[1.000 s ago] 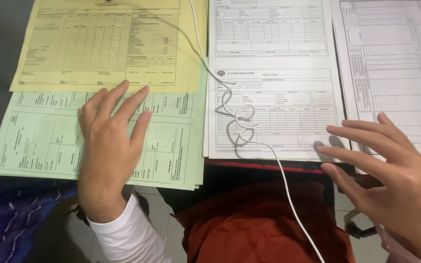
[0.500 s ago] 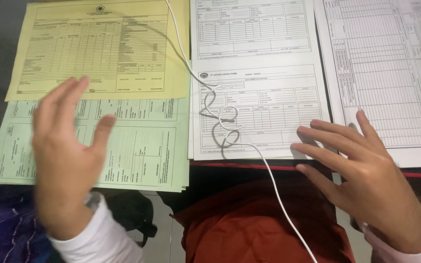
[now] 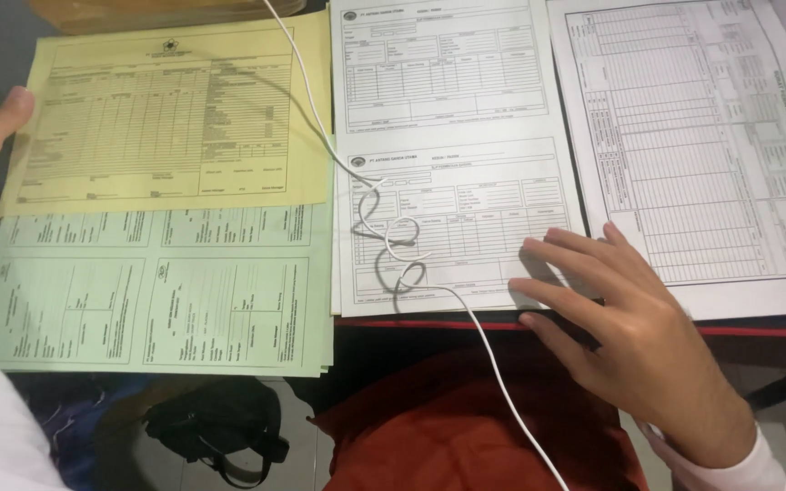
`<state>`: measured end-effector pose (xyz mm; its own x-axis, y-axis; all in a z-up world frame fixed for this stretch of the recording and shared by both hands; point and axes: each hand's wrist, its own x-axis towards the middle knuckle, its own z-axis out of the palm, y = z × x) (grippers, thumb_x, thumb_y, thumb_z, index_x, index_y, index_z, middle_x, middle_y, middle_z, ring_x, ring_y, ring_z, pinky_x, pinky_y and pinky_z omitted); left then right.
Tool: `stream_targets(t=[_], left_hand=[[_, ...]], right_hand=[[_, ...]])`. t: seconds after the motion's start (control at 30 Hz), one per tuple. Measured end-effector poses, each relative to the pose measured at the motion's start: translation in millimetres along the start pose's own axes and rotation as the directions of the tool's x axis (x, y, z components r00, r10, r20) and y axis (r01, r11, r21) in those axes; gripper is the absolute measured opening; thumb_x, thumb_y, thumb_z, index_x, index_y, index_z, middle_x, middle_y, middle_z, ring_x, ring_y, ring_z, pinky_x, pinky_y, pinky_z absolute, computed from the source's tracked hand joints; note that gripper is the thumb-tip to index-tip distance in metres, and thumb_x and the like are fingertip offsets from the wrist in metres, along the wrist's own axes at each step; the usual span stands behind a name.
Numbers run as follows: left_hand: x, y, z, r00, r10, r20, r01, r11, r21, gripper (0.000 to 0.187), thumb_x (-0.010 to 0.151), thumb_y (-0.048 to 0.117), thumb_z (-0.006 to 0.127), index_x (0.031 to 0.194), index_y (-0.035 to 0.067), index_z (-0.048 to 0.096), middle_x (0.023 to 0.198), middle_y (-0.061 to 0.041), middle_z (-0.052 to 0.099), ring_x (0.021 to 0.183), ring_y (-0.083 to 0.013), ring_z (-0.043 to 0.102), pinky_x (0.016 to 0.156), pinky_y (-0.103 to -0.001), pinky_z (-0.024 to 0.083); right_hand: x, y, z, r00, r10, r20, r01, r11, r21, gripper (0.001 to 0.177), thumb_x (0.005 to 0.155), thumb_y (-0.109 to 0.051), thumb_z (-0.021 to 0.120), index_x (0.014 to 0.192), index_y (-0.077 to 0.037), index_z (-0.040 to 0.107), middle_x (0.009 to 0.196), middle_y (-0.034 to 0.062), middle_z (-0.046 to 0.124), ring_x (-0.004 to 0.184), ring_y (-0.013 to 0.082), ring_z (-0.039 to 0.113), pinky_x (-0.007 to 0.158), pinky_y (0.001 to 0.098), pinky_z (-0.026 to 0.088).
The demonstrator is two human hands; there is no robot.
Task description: Sorting and organizing various printed forms and documents on a desk
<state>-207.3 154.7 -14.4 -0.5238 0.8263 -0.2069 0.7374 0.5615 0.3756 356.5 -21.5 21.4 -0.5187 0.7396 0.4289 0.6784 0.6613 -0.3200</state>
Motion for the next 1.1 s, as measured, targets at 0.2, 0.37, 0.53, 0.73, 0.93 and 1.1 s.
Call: stream_targets(t=[0.2, 0.37, 0.53, 0.73, 0.93, 1.1], left_hand=[[-36, 46, -4, 1.0, 0.019, 0.0, -0.019, 0.999, -0.039, 0.049, 0.098, 0.039, 0.061, 0.127, 0.003, 0.044, 0.126, -0.017, 0.043, 0.111, -0.0385, 0.044, 0.093, -0.056, 0.036], [-9, 23, 7, 0.99, 0.134, -0.036, -0.136, 0.989, -0.053, 0.037, 0.092, 0.023, 0.071, 0.117, 0.001, 0.055, 0.112, -0.019, 0.057, 0.101, -0.0346, 0.055, 0.091, -0.051, 0.036], [-5, 19, 19, 0.971, 0.167, -0.169, -0.156, 0.985, 0.075, 0.035, 0.099, 0.025, 0.066, 0.123, 0.003, 0.053, 0.117, -0.022, 0.051, 0.101, -0.0432, 0.048, 0.084, -0.065, 0.041], [-71, 78, -3, 0.998, -0.038, -0.053, 0.037, 0.999, -0.014, 0.061, 0.097, 0.05, 0.062, 0.132, 0.005, 0.041, 0.127, -0.016, 0.046, 0.113, -0.0388, 0.043, 0.091, -0.052, 0.033], [-55, 62, 10, 0.994, 0.031, -0.104, -0.03, 1.0, 0.005, 0.058, 0.093, 0.052, 0.069, 0.123, 0.006, 0.052, 0.115, -0.015, 0.057, 0.098, -0.0346, 0.055, 0.077, -0.048, 0.043], [-31, 37, 19, 0.92, 0.312, -0.236, -0.305, 0.95, 0.067, 0.062, 0.105, 0.043, 0.058, 0.135, -0.003, 0.029, 0.127, -0.029, 0.038, 0.113, -0.0441, 0.039, 0.085, -0.055, 0.033]], right_hand=[[2, 2, 0, 1.0, -0.002, 0.019, 0.001, 1.0, 0.005, 0.026, 0.075, -0.013, 0.068, 0.1, -0.01, 0.061, 0.111, 0.0096, 0.06, 0.107, 0.0286, 0.057, 0.099, 0.0559, 0.04], [1, 3, 1, 1.0, 0.002, 0.014, -0.002, 1.0, 0.011, 0.026, 0.074, -0.014, 0.069, 0.1, -0.01, 0.062, 0.11, 0.0099, 0.06, 0.108, 0.0293, 0.057, 0.099, 0.0548, 0.041], [0, 3, 1, 1.0, -0.006, 0.002, 0.006, 1.0, -0.01, 0.026, 0.076, -0.015, 0.068, 0.1, -0.011, 0.061, 0.111, 0.0089, 0.061, 0.108, 0.0302, 0.057, 0.095, 0.0496, 0.045], [-1, 3, 1, 1.0, -0.007, -0.006, 0.007, 1.0, -0.021, 0.024, 0.076, -0.014, 0.068, 0.099, -0.011, 0.062, 0.11, 0.008, 0.061, 0.107, 0.0287, 0.058, 0.094, 0.0516, 0.044], [-2, 4, 3, 1.0, -0.01, -0.016, 0.009, 0.998, -0.057, 0.024, 0.076, -0.016, 0.069, 0.099, -0.013, 0.062, 0.11, 0.0063, 0.062, 0.105, 0.0263, 0.058, 0.096, 0.0502, 0.042], [-3, 5, 3, 0.998, -0.044, -0.043, 0.04, 0.994, -0.1, 0.024, 0.077, -0.015, 0.07, 0.099, -0.013, 0.062, 0.107, 0.0043, 0.064, 0.102, 0.024, 0.06, 0.096, 0.0479, 0.04]])
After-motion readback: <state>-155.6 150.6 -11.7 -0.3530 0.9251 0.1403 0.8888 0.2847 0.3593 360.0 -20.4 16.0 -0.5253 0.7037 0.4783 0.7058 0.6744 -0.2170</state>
